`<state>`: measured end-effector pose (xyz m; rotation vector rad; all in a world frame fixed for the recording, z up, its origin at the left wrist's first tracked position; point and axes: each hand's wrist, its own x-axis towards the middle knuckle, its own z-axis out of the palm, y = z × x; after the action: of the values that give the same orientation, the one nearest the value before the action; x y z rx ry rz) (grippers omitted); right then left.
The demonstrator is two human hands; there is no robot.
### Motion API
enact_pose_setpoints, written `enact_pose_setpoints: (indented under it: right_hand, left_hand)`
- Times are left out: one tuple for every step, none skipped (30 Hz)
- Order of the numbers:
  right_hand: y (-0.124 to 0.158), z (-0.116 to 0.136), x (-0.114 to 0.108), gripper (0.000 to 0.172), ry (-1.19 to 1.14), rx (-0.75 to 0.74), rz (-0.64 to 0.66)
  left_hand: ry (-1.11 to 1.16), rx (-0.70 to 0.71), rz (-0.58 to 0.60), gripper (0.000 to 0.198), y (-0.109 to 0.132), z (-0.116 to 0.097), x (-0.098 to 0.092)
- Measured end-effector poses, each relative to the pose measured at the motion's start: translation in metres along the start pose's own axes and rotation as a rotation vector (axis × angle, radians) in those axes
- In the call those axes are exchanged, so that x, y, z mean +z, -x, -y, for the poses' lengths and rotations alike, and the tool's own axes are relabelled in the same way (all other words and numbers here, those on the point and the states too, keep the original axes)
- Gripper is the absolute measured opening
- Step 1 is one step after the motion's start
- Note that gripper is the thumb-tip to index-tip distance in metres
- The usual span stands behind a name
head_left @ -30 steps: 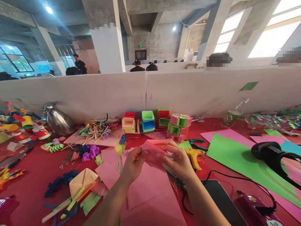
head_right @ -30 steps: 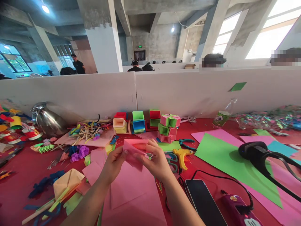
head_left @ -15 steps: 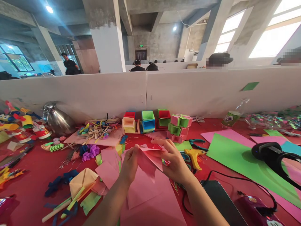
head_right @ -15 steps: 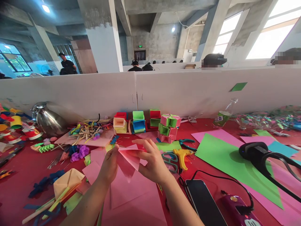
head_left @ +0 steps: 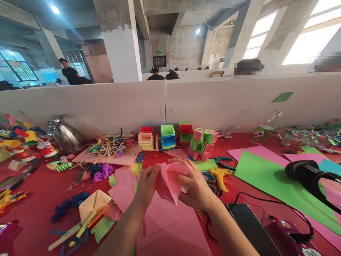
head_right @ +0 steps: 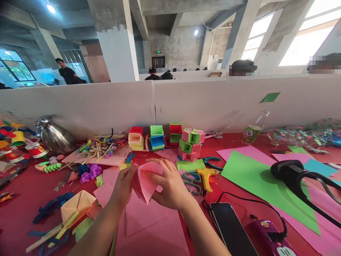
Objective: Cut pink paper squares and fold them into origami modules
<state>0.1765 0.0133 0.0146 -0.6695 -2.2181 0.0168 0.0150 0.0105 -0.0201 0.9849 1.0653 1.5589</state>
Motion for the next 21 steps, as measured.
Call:
enact_pose_setpoints:
  right_hand:
    - [0.0003,0.0,-0.0001,0.023,-0.007,0.003,-0.01]
    - [0.0007,0.0001,-0.0006,0.026,-0.024,0.012,-0.022]
    - [0.001,0.0002,-0.0015,0.03,-0.056,0.028,-0.03]
    - [0.0013,0.0003,-0.0027,0.032,-0.107,0.049,-0.029]
    - [0.0016,0.0004,-0.0041,0.033,-0.175,0.075,-0.026]
    - [0.0018,0.0005,-0.0054,0.032,-0.254,0.11,-0.024]
    - [0.0019,0.0006,-0.0064,0.032,-0.331,0.153,-0.024]
    - [0.0019,0.0005,-0.0067,0.031,-0.393,0.203,-0.028]
    - [0.0019,0.0004,-0.0064,0.028,-0.432,0.252,-0.04]
    - [0.0018,0.0001,-0.0054,0.025,-0.447,0.294,-0.055]
    - [0.0017,-0.0002,-0.0039,0.023,-0.442,0.324,-0.069]
    - [0.0016,-0.0005,-0.0021,0.022,-0.428,0.341,-0.077]
    - [0.0013,-0.0007,-0.0004,0.021,-0.411,0.346,-0.085]
    - [0.001,-0.0009,0.0011,0.02,-0.395,0.346,-0.093]
    - [0.0007,-0.0009,0.0022,0.02,-0.381,0.343,-0.096]
    - [0.0003,-0.0007,0.0027,0.019,-0.371,0.339,-0.096]
    - [-0.0002,-0.0004,0.0027,0.018,-0.365,0.333,-0.094]
    - [-0.0007,-0.0001,0.0023,0.018,-0.365,0.324,-0.091]
    - [-0.0011,0.0001,0.0017,0.017,-0.368,0.315,-0.091]
    - [-0.0015,0.0003,0.001,0.018,-0.373,0.307,-0.092]
    - [-0.0019,0.0004,0.0003,0.018,-0.379,0.304,-0.094]
  left_hand:
    - [0.017,-0.014,0.012,0.046,-0.0008,0.0001,-0.0004]
    - [0.037,-0.026,0.026,0.046,-0.0014,0.0002,-0.001]
    - [0.052,-0.031,0.03,0.046,-0.0018,0.0003,-0.0017]
    - [0.054,-0.022,0.024,0.045,-0.002,0.0002,-0.0025]
    - [0.041,-0.004,0.016,0.045,-0.0019,0.0,-0.0033]
    - [0.012,0.022,0.006,0.044,-0.0016,-0.0003,-0.0039]
    - [-0.028,0.054,-0.005,0.044,-0.0011,-0.0009,-0.0044]
    - [-0.072,0.088,-0.013,0.045,-0.0006,-0.0016,-0.0047]
    - [-0.112,0.123,-0.015,0.046,-0.0001,-0.0025,-0.0048]
    - [-0.143,0.157,-0.007,0.047,0.0003,-0.0035,-0.0048]
    - [-0.166,0.187,0.007,0.048,0.0006,-0.0045,-0.0047]
    - [-0.182,0.21,0.026,0.049,0.0008,-0.0054,-0.0045]
    - [-0.193,0.222,0.047,0.05,0.0009,-0.0061,-0.0044]
    - [-0.202,0.226,0.063,0.05,0.0011,-0.0067,-0.0043]
    - [-0.21,0.222,0.074,0.051,0.0012,-0.007,-0.0043]
    - [-0.215,0.214,0.081,0.052,0.0013,-0.0071,-0.0043]
    - [-0.215,0.205,0.087,0.052,0.0013,-0.0069,-0.0044]
    - [-0.21,0.195,0.099,0.053,0.0011,-0.0066,-0.0045]
    - [-0.203,0.187,0.117,0.053,0.0008,-0.0061,-0.0047]
    - [-0.197,0.179,0.141,0.053,0.0003,-0.0054,-0.0049]
    - [-0.197,0.174,0.164,0.052,-0.0002,-0.0046,-0.0051]
